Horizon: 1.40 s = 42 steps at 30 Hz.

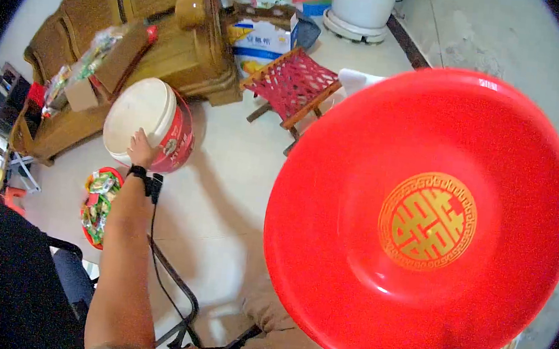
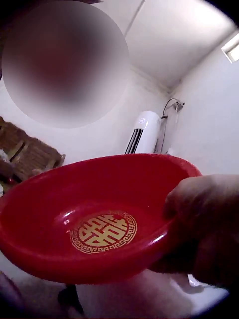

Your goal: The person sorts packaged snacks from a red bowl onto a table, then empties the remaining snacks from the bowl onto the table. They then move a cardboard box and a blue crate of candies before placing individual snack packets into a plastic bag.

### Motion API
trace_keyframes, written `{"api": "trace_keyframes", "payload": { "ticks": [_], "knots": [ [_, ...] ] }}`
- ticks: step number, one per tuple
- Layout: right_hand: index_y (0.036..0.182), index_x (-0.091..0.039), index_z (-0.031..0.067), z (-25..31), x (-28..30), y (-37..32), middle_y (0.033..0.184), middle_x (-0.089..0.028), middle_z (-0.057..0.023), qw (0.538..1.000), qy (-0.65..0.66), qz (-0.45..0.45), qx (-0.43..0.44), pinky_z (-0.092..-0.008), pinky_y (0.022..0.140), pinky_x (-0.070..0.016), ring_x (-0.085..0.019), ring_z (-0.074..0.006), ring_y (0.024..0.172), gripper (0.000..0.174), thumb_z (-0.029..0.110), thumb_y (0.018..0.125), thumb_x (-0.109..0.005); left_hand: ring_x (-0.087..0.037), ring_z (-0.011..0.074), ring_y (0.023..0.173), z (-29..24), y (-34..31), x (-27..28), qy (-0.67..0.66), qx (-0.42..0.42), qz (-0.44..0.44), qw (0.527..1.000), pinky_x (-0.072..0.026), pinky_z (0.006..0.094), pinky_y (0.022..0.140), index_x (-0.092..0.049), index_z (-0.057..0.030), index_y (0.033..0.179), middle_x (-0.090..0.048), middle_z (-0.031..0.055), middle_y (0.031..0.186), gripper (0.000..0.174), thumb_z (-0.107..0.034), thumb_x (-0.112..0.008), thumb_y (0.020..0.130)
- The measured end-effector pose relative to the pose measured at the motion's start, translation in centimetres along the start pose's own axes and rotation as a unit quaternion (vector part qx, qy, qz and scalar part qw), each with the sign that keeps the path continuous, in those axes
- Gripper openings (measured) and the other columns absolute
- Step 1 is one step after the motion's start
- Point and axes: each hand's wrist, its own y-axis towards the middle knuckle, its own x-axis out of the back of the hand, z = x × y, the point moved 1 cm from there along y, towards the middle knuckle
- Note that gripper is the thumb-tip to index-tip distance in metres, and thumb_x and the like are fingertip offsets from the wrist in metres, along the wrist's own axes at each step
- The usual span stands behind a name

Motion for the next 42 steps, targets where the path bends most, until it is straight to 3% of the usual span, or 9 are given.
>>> {"api": "trace_keyframes", "payload": {
  "ticks": [5,20,25,28,31,32,34,40,42],
  "knots": [
    [0.124,-0.040,0.0009,5.2,0.6,2.3,0.122,-0.048,-0.0107,0.995,-0.076,0.056,0.017,-0.0361,0.091,-0.0383,-0.048,-0.0223,0.108,0.050,0.021,0.082,-0.057,-0.059,0.0346,0.075,0.5,0.6,-0.3,-0.093,-0.109,-0.058,0.988,-0.0436,0.0448,0.071,-0.057,-0.0055,0.087,-0.061,0.0149,0.082,0.017,-0.015,-0.056,0.072],
    [0.114,-0.049,-0.0016,8.7,-5.6,2.7,0.106,-0.058,-0.0112,0.972,0.056,0.202,-0.107,-0.0324,0.083,-0.0443,-0.056,-0.0209,0.094,0.033,0.011,0.083,-0.053,-0.056,0.0319,0.064,-11.2,-28.6,12.9,-0.392,-0.307,0.176,0.849,-0.0431,0.0387,0.057,-0.057,-0.0042,0.070,-0.056,0.0166,0.066,0.006,-0.010,-0.055,0.071],
    [0.112,-0.052,-0.0004,6.3,-7.7,1.9,0.105,-0.059,-0.0103,0.935,0.113,0.291,-0.166,-0.0304,0.077,-0.0473,-0.058,-0.0184,0.091,0.030,0.014,0.085,-0.053,-0.050,0.0243,0.109,-10.2,-34.4,7.3,-0.729,-0.217,0.286,0.583,-0.0427,0.0367,0.089,-0.044,-0.0069,0.123,-0.050,0.0133,0.121,0.041,-0.027,-0.049,0.088],
    [0.113,-0.052,0.0018,5.6,-8.9,0.5,0.104,-0.059,-0.0087,0.932,0.082,0.307,-0.176,-0.0285,0.073,-0.0477,-0.058,-0.0165,0.089,0.030,0.016,0.087,-0.051,-0.045,0.0233,0.115,-7.9,-34.7,20.6,-0.883,0.038,0.339,0.322,-0.0407,0.0394,0.093,-0.032,-0.0074,0.130,-0.044,0.0096,0.127,0.049,-0.027,-0.049,0.089],
    [0.113,-0.051,0.0023,4.9,-10.0,-0.6,0.102,-0.060,-0.0081,0.918,0.119,0.352,-0.142,-0.0311,0.073,-0.0488,-0.058,-0.0170,0.088,0.030,0.018,0.088,-0.049,-0.048,0.0226,0.112,-5.8,-35.9,27.0,-0.890,0.038,0.395,0.226,-0.0452,0.0383,0.088,-0.030,-0.0095,0.131,-0.047,0.0098,0.123,0.052,-0.023,-0.054,0.086],
    [0.118,-0.046,0.0020,4.6,-10.7,-0.8,0.105,-0.058,-0.0098,0.905,0.109,0.379,-0.160,-0.0341,0.075,-0.0483,-0.058,-0.0187,0.088,0.034,0.020,0.088,-0.049,-0.048,0.0226,0.112,-5.7,-36.3,27.5,-0.889,0.033,0.395,0.229,-0.0452,0.0383,0.088,-0.030,-0.0095,0.131,-0.047,0.0098,0.123,0.052,-0.023,-0.054,0.086],
    [0.122,-0.041,0.0017,3.8,-11.6,-1.0,0.108,-0.057,-0.0115,0.890,0.104,0.408,-0.175,-0.0370,0.077,-0.0478,-0.059,-0.0204,0.089,0.039,0.022,0.089,-0.048,-0.054,0.0224,0.104,-5.2,-36.6,27.1,-0.779,0.043,0.364,0.509,-0.0486,0.0382,0.083,-0.043,-0.0067,0.121,-0.053,0.0090,0.117,0.036,-0.019,-0.051,0.088],
    [0.138,-0.017,0.0073,3.9,-7.6,-2.3,0.129,-0.041,-0.0093,0.885,-0.010,0.450,-0.122,-0.0368,0.085,-0.0400,-0.047,-0.0176,0.109,0.066,0.037,0.088,-0.048,-0.062,0.0236,0.083,-7.0,-33.0,17.9,-0.727,0.165,0.365,0.557,-0.0563,0.0351,0.063,-0.047,-0.0035,0.108,-0.059,0.0125,0.098,0.024,-0.005,-0.047,0.084],
    [0.134,-0.028,0.0055,4.7,-3.9,-2.0,0.131,-0.039,-0.0095,0.886,-0.015,0.455,-0.089,-0.0328,0.085,-0.0387,-0.045,-0.0168,0.112,0.061,0.038,0.087,-0.049,-0.063,0.0233,0.068,-8.2,-32.9,16.2,-0.777,0.217,0.367,0.463,-0.0517,0.0296,0.043,-0.040,-0.0113,0.112,-0.059,0.0087,0.093,0.035,-0.003,-0.051,0.080]
  ]
}}
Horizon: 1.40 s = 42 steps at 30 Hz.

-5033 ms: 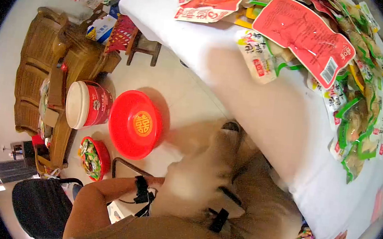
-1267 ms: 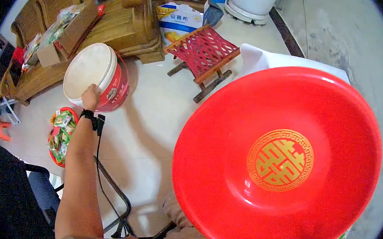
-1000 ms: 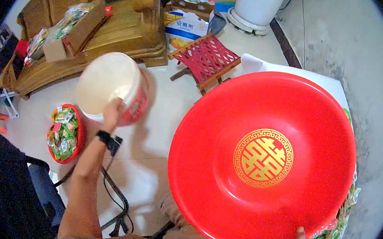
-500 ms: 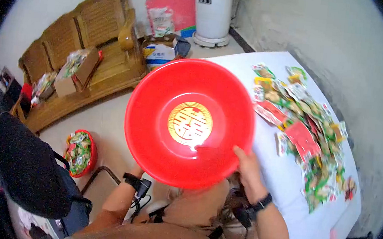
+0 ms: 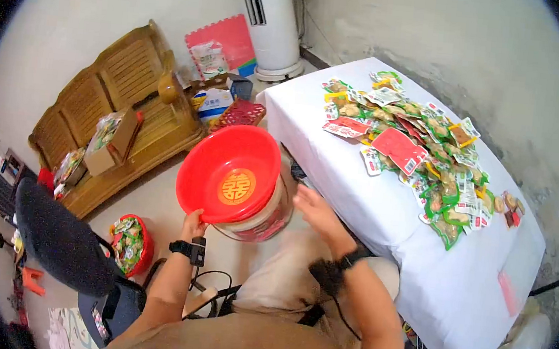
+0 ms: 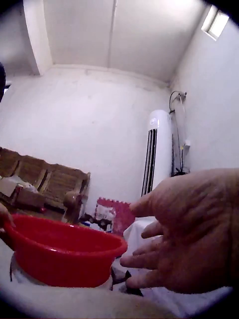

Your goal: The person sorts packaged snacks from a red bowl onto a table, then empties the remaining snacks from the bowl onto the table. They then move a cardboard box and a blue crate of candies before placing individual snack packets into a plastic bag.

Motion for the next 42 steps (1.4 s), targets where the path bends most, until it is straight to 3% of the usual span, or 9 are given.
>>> {"api": "trace_keyframes", "payload": {
  "ticks": [6,11,13,16,18,22,28,32,42],
  "knots": [
    [0.123,-0.044,0.0040,1.6,5.9,-10.8,0.115,-0.055,-0.0090,0.990,0.049,-0.129,0.023,-0.0276,0.080,-0.0428,-0.056,-0.0169,0.097,0.040,0.027,0.090,-0.048,-0.063,0.0238,0.067,1.1,-1.1,0.1,0.108,-0.109,-0.026,0.988,-0.0544,0.0288,0.044,-0.046,-0.0065,0.108,-0.060,0.0109,0.092,0.027,-0.003,-0.048,0.081],
    [0.119,-0.048,0.0019,1.2,7.8,-18.6,0.110,-0.058,-0.0104,0.961,0.072,-0.266,0.036,-0.0271,0.078,-0.0432,-0.058,-0.0165,0.092,0.038,0.025,0.089,-0.048,-0.059,0.0216,0.082,1.3,-1.2,0.8,0.077,0.003,-0.055,0.996,-0.0493,0.0329,0.058,-0.045,-0.0105,0.112,-0.058,0.0070,0.099,0.034,-0.007,-0.055,0.080],
    [0.118,-0.048,0.0007,0.9,8.1,-22.7,0.109,-0.058,-0.0109,0.933,0.058,-0.351,0.046,-0.0269,0.077,-0.0430,-0.058,-0.0165,0.090,0.039,0.024,0.088,-0.050,-0.056,0.0217,0.089,1.4,-1.1,1.6,0.094,-0.043,0.043,0.994,-0.0498,0.0337,0.070,-0.044,-0.0099,0.114,-0.056,0.0075,0.105,0.038,-0.019,-0.059,0.080],
    [0.116,-0.049,0.0016,2.3,8.1,-29.2,0.108,-0.059,-0.0092,0.910,-0.046,-0.411,0.020,-0.0271,0.076,-0.0424,-0.058,-0.0164,0.088,0.035,0.020,0.086,-0.050,-0.045,0.0268,0.110,0.4,-4.6,-2.4,0.179,-0.236,-0.141,0.945,-0.0405,0.0397,0.091,-0.020,-0.0054,0.133,-0.039,0.0122,0.127,0.067,-0.019,-0.060,0.081],
    [0.117,-0.049,0.0023,3.4,8.8,-33.5,0.107,-0.059,-0.0086,0.899,-0.065,-0.430,0.038,-0.0271,0.076,-0.0425,-0.058,-0.0167,0.089,0.035,0.020,0.086,-0.050,-0.031,0.0278,0.123,0.3,-0.7,-1.1,0.290,-0.405,-0.097,0.862,-0.0287,0.0409,0.101,-0.017,-0.0030,0.136,-0.021,0.0152,0.139,0.069,-0.022,-0.058,0.084],
    [0.119,-0.047,0.0016,5.9,10.6,-38.8,0.109,-0.058,-0.0092,0.847,-0.147,-0.509,0.038,-0.0271,0.075,-0.0428,-0.057,-0.0166,0.090,0.039,0.024,0.088,-0.049,-0.029,0.0264,0.125,-1.1,-7.1,-11.2,0.339,-0.452,0.067,0.823,-0.0226,0.0375,0.103,-0.026,-0.0008,0.133,-0.027,0.0148,0.137,0.054,-0.015,-0.051,0.087],
    [0.115,-0.050,0.0002,4.9,15.9,-39.9,0.107,-0.059,-0.0103,0.837,-0.217,-0.501,0.047,-0.0291,0.078,-0.0443,-0.057,-0.0178,0.090,0.038,0.024,0.086,-0.052,-0.032,0.0209,0.124,-2.8,-17.9,-23.7,0.252,-0.258,0.376,0.854,-0.0288,0.0333,0.097,-0.035,-0.0048,0.130,-0.035,0.0084,0.134,0.044,-0.011,-0.047,0.088],
    [0.110,-0.055,0.0034,-1.5,20.4,-39.6,0.106,-0.058,-0.0159,0.714,-0.474,-0.514,-0.045,-0.0351,0.080,-0.0457,-0.057,-0.0270,0.094,0.035,0.021,0.080,-0.058,-0.037,0.0204,0.120,-3.7,-24.5,-29.2,0.200,-0.245,0.539,0.781,-0.0347,0.0319,0.092,-0.035,-0.0049,0.130,-0.037,0.0081,0.133,0.048,-0.021,-0.050,0.087],
    [0.095,-0.057,0.0033,-7.3,33.8,-43.1,0.090,-0.056,-0.0134,0.482,-0.585,-0.648,-0.080,-0.0420,0.077,-0.0433,-0.052,-0.0294,0.094,0.024,0.008,0.072,-0.056,-0.034,0.0218,0.124,-2.4,-42.2,-41.4,0.246,-0.205,0.695,0.644,-0.0418,0.0291,0.090,-0.028,-0.0074,0.134,-0.032,0.0112,0.136,0.057,-0.037,-0.045,0.089]
  ]
}}
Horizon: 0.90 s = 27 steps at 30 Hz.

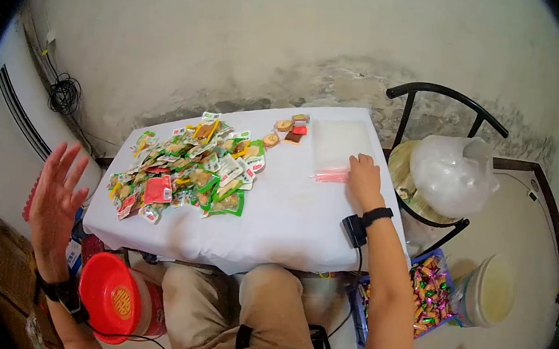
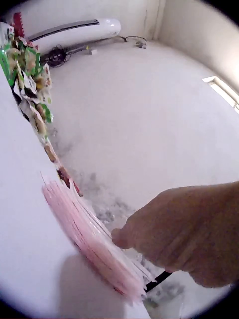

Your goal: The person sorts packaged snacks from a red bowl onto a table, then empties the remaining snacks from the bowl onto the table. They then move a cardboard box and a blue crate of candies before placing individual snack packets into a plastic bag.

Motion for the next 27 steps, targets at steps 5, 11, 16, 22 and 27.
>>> {"api": "trace_keyframes", "payload": {
  "ticks": [5,11,16,22,27],
  "knots": [
    [0.082,-0.060,0.0044,-1.0,-1.4,0.7,0.086,-0.056,-0.0101,0.991,-0.075,0.111,-0.012,-0.0394,0.072,-0.0426,-0.052,-0.0269,0.089,0.013,0.004,0.071,-0.053,-0.040,0.0207,0.119,3.0,5.0,-5.9,-0.056,0.019,0.050,0.997,-0.0439,0.0291,0.087,-0.034,-0.0064,0.130,-0.038,0.0094,0.132,0.050,-0.032,-0.046,0.089],
    [0.074,-0.059,0.0055,-1.2,-0.9,0.4,0.080,-0.056,-0.0081,0.999,0.026,-0.008,-0.028,-0.0377,0.069,-0.0419,-0.053,-0.0267,0.084,0.004,0.007,0.072,-0.056,-0.050,0.0170,0.106,17.5,4.1,-8.0,-0.174,0.170,0.036,0.969,-0.0461,0.0290,0.079,-0.043,-0.0068,0.121,-0.048,0.0041,0.119,0.041,-0.028,-0.052,0.086],
    [0.074,-0.057,0.0052,0.8,2.3,0.7,0.081,-0.056,-0.0091,0.986,0.100,-0.136,0.016,-0.0379,0.066,-0.0409,-0.052,-0.0276,0.082,0.005,0.007,0.070,-0.060,-0.053,0.0154,0.099,27.8,-0.3,-8.7,-0.240,0.270,0.005,0.933,-0.0469,0.0280,0.076,-0.049,-0.0077,0.114,-0.052,0.0030,0.112,0.031,-0.022,-0.052,0.087],
    [0.077,-0.055,0.0037,10.9,6.5,-0.8,0.074,-0.055,-0.0113,0.953,0.221,-0.198,0.058,-0.0381,0.067,-0.0400,-0.052,-0.0301,0.073,0.008,0.001,0.070,-0.058,-0.053,0.0157,0.100,30.5,-3.2,-9.5,-0.216,0.315,0.037,0.923,-0.0444,0.0267,0.078,-0.048,-0.0077,0.114,-0.053,0.0035,0.113,0.031,-0.025,-0.052,0.088],
    [0.079,-0.056,0.0027,19.8,4.1,-5.0,0.076,-0.054,-0.0110,0.946,0.293,-0.109,0.085,-0.0379,0.068,-0.0395,-0.051,-0.0295,0.075,0.011,0.000,0.069,-0.058,-0.051,0.0151,0.102,29.4,-3.0,-11.3,-0.201,0.273,0.075,0.938,-0.0413,0.0264,0.080,-0.045,-0.0063,0.117,-0.051,0.0051,0.117,0.035,-0.027,-0.051,0.089]
  ]
}}
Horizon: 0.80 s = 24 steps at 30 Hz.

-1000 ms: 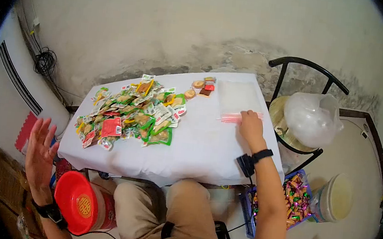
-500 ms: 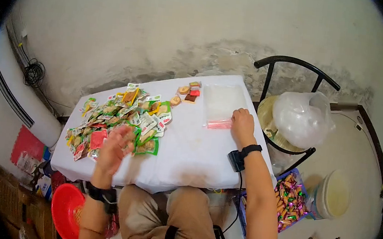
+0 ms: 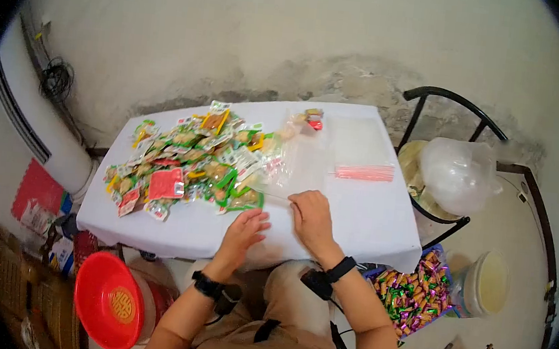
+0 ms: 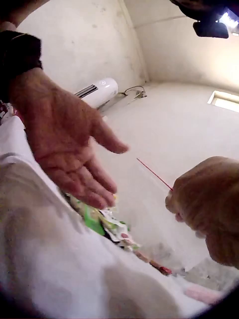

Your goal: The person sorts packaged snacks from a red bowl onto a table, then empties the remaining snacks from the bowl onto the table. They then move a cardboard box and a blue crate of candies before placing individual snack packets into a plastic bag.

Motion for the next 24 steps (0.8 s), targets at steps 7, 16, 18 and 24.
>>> {"api": "trace_keyframes", "payload": {
  "ticks": [7,16,18,24],
  "knots": [
    [0.081,-0.059,0.0039,3.0,-4.1,-2.7,0.077,-0.055,-0.0107,0.997,0.047,0.057,-0.031,-0.0365,0.067,-0.0404,-0.052,-0.0290,0.076,0.012,0.005,0.069,-0.062,-0.059,0.0117,0.084,2.5,2.8,1.1,-0.014,-0.027,-0.063,0.998,-0.0466,0.0227,0.062,-0.052,-0.0052,0.103,-0.060,0.0035,0.096,0.021,-0.020,-0.050,0.089],
    [0.077,-0.060,0.0055,1.9,-4.7,-4.0,0.074,-0.054,-0.0088,0.993,0.036,0.074,-0.084,-0.0364,0.064,-0.0394,-0.051,-0.0272,0.074,0.009,0.009,0.070,-0.063,-0.062,0.0138,0.082,2.7,2.8,1.5,-0.064,0.024,-0.059,0.996,-0.0482,0.0225,0.063,-0.055,-0.0031,0.105,-0.062,0.0062,0.095,0.023,-0.018,-0.046,0.090],
    [0.077,-0.060,0.0057,2.1,-4.7,-3.8,0.074,-0.054,-0.0088,0.992,0.036,0.076,-0.097,-0.0362,0.064,-0.0395,-0.051,-0.0271,0.075,0.008,0.009,0.070,-0.063,-0.062,0.0143,0.082,3.0,2.8,1.7,-0.064,0.023,-0.052,0.996,-0.0484,0.0226,0.064,-0.054,-0.0020,0.107,-0.062,0.0072,0.095,0.025,-0.018,-0.045,0.090],
    [0.073,-0.058,0.0055,1.6,-5.1,-3.7,0.074,-0.053,-0.0085,0.991,0.028,0.093,-0.089,-0.0363,0.063,-0.0398,-0.051,-0.0269,0.075,0.008,0.009,0.069,-0.064,-0.061,0.0150,0.085,2.2,2.6,1.5,-0.056,0.035,-0.045,0.997,-0.0483,0.0232,0.068,-0.052,-0.0005,0.110,-0.061,0.0102,0.102,0.028,-0.017,-0.042,0.090]
  ]
}}
